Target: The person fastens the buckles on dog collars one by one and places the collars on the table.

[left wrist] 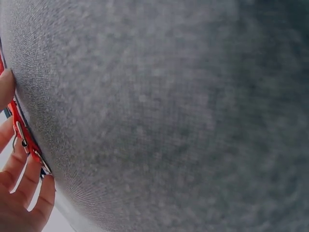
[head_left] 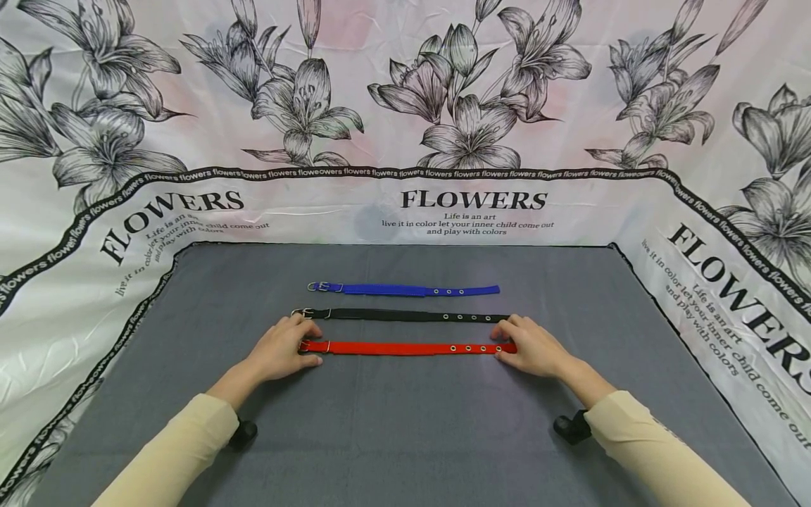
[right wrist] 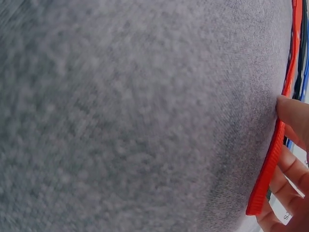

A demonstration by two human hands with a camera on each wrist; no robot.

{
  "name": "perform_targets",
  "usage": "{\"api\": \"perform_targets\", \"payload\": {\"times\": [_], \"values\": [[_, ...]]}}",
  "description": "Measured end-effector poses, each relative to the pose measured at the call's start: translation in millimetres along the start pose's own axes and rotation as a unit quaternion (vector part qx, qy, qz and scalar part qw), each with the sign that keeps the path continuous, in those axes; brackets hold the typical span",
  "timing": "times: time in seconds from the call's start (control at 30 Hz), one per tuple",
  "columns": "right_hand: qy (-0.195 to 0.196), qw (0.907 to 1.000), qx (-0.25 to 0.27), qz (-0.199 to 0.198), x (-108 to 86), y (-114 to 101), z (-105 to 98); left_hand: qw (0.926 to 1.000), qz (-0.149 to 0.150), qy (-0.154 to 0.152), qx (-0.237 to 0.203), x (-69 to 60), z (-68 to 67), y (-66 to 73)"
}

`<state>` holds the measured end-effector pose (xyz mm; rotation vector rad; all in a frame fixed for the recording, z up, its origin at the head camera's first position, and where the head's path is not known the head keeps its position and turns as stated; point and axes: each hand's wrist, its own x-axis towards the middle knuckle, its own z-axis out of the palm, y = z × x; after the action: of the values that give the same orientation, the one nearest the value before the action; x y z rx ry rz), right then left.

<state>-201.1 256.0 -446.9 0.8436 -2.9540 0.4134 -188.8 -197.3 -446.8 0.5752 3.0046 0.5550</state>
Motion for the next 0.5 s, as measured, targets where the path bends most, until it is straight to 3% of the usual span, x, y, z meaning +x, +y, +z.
{"api": "perform_targets", "payload": {"times": [0.5], "values": [[-0.008, 1.0000, -0.002, -0.003, 2.9, 0.5, 1.2, 0.9998, 0.014, -0.008, 0.010, 4.7, 1.1, -1.3]]}}
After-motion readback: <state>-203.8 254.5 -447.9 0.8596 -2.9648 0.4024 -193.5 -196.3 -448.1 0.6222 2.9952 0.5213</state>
